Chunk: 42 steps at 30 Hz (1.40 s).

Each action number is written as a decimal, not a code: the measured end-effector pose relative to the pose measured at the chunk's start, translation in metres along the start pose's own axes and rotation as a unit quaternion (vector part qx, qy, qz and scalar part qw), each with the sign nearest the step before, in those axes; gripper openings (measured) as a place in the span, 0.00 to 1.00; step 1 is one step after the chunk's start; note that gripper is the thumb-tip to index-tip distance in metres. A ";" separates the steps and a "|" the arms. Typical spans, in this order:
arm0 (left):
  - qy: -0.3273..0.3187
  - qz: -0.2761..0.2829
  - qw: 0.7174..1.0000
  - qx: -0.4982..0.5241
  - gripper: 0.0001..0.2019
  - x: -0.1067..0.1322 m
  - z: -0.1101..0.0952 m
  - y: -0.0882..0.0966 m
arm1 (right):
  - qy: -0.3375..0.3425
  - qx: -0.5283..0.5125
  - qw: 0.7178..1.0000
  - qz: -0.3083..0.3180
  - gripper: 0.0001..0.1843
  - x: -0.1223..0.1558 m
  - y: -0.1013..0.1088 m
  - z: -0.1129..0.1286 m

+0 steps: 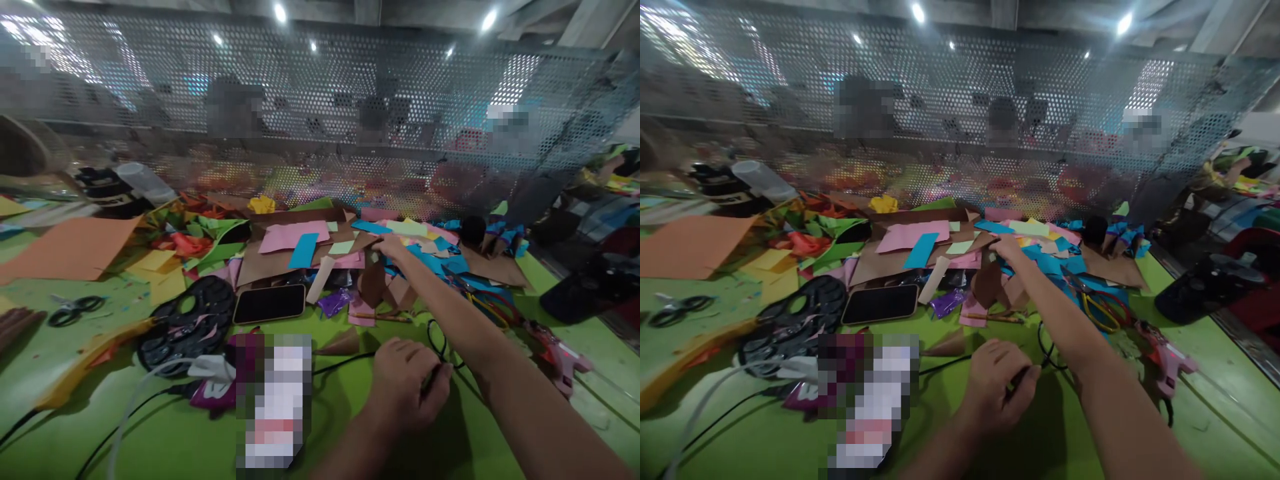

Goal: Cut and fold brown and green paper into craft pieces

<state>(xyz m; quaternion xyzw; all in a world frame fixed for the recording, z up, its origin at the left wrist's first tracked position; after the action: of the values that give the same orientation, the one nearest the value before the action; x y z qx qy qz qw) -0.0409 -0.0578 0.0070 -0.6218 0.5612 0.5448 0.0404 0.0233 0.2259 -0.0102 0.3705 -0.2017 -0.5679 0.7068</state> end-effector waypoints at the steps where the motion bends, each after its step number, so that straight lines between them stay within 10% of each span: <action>1: -0.001 -0.001 1.000 0.002 0.10 0.000 0.000 0.000 | 0.000 -0.025 1.000 -0.015 0.14 -0.002 0.002 0.002; 14: -0.009 -0.004 1.000 0.006 0.10 0.001 0.000 0.000 | 0.005 -0.181 0.949 -0.259 0.14 -0.028 0.091 0.003; 22: -0.008 -0.002 1.000 0.002 0.10 -0.003 -0.001 0.004 | 0.016 -0.150 0.983 -0.103 0.25 -0.019 0.100 -0.003; 27: -0.011 0.015 1.000 0.004 0.11 -0.004 -0.004 0.007 | -0.017 -0.013 1.000 0.012 0.14 0.020 0.107 -0.036; 37: -0.003 0.041 0.999 -0.020 0.10 -0.003 0.002 0.003 | 0.004 0.119 0.990 0.076 0.29 0.037 0.016 -0.014; 42: -0.007 0.051 0.998 -0.024 0.11 -0.004 0.002 0.005 | 0.069 0.108 0.989 0.075 0.20 0.035 0.028 -0.004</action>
<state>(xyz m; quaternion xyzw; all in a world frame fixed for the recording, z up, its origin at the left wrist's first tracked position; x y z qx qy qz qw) -0.0451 -0.0554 0.0114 -0.5890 0.5788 0.5640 0.0016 0.0542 0.1957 0.0040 0.4672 -0.2397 -0.4611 0.7153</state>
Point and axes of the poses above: each hand's wrist, its own x-axis away from the middle knuckle, its own y-axis out of the back of the hand, z = x × y, the point moved 1 cm from there along -x, towards the middle knuckle, and after that the axes turned 12 degrees about -x, right-handed, at the moved point
